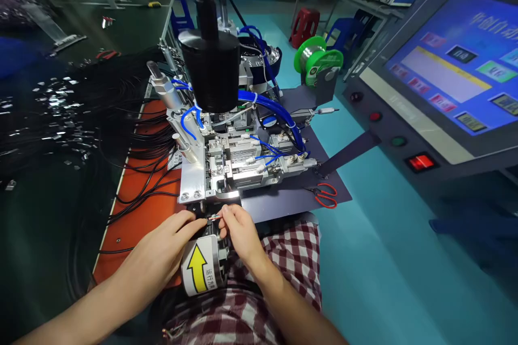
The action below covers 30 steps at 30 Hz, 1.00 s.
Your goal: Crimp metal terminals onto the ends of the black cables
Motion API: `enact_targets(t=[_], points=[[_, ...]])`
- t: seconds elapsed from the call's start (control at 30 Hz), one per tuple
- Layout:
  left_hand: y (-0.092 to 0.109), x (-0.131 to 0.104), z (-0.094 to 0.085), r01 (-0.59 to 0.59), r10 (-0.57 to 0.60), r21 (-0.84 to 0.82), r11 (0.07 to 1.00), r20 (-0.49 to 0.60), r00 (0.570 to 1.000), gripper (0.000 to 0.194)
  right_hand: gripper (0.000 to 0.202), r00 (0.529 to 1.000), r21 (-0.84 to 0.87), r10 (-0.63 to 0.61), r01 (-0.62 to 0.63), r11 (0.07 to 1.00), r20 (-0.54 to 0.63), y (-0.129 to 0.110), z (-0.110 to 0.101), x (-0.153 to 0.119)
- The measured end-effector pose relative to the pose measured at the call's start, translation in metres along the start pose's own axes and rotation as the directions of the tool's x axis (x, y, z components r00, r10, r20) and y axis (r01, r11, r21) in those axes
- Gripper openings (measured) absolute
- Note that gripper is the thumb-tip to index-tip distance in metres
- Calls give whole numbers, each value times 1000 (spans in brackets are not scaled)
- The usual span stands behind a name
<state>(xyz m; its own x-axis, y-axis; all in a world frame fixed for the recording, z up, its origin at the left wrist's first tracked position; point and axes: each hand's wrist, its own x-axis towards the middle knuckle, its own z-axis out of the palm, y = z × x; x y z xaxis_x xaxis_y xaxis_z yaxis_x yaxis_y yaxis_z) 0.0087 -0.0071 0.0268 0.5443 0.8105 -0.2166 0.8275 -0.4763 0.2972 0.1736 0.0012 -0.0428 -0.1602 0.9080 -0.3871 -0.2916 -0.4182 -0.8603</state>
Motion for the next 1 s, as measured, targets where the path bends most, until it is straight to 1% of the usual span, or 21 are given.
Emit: enact_targets(t=[0.07,0.17,0.3,0.4,0.5,0.6,0.67,0.7,0.8,0.87,0.93,1.0], points=[[0,1,5,-6,6,-4,1000,-24,1000,43,38,1000,-22,-23,23,1000,-3,1,-2,0],[0,2,11,-6,5,-23,1000,-77,997,38,39,999,-56,-46,46,997,2,4,-3,1],[-2,4,17,-50,39,-65,997,-156,987,35,38,998,-118,-68,68,991,10,7,-3,1],[-2,4,22,-77,69,-36,996,-199,978,36,36,993,-227,-119,116,967,0,8,-2,0],[-1,5,26,-64,67,22,998,-230,971,38,29,985,-318,-170,152,936,-30,8,0,-1],[1,7,30,-38,48,47,998,-248,968,39,24,979,-322,-198,176,930,-37,10,3,-1],[1,8,31,-37,39,13,999,-274,961,39,23,978,-303,-208,189,934,-31,11,4,-1],[0,7,31,-43,32,-31,999,-298,954,38,23,977,-296,-210,193,936,-27,11,4,0],[-4,-3,30,-64,-21,-203,977,-391,920,37,24,981,-277,-196,187,942,-5,11,5,-1],[-7,-17,32,-33,-82,-248,968,-437,896,37,25,983,-265,-182,178,948,9,10,5,-1],[-10,-35,38,45,-141,-218,975,-450,882,40,27,985,-262,-175,171,950,10,10,4,-2],[-13,-54,45,140,-189,-143,980,-435,880,45,27,985,-264,-173,169,950,8,10,3,-2]])
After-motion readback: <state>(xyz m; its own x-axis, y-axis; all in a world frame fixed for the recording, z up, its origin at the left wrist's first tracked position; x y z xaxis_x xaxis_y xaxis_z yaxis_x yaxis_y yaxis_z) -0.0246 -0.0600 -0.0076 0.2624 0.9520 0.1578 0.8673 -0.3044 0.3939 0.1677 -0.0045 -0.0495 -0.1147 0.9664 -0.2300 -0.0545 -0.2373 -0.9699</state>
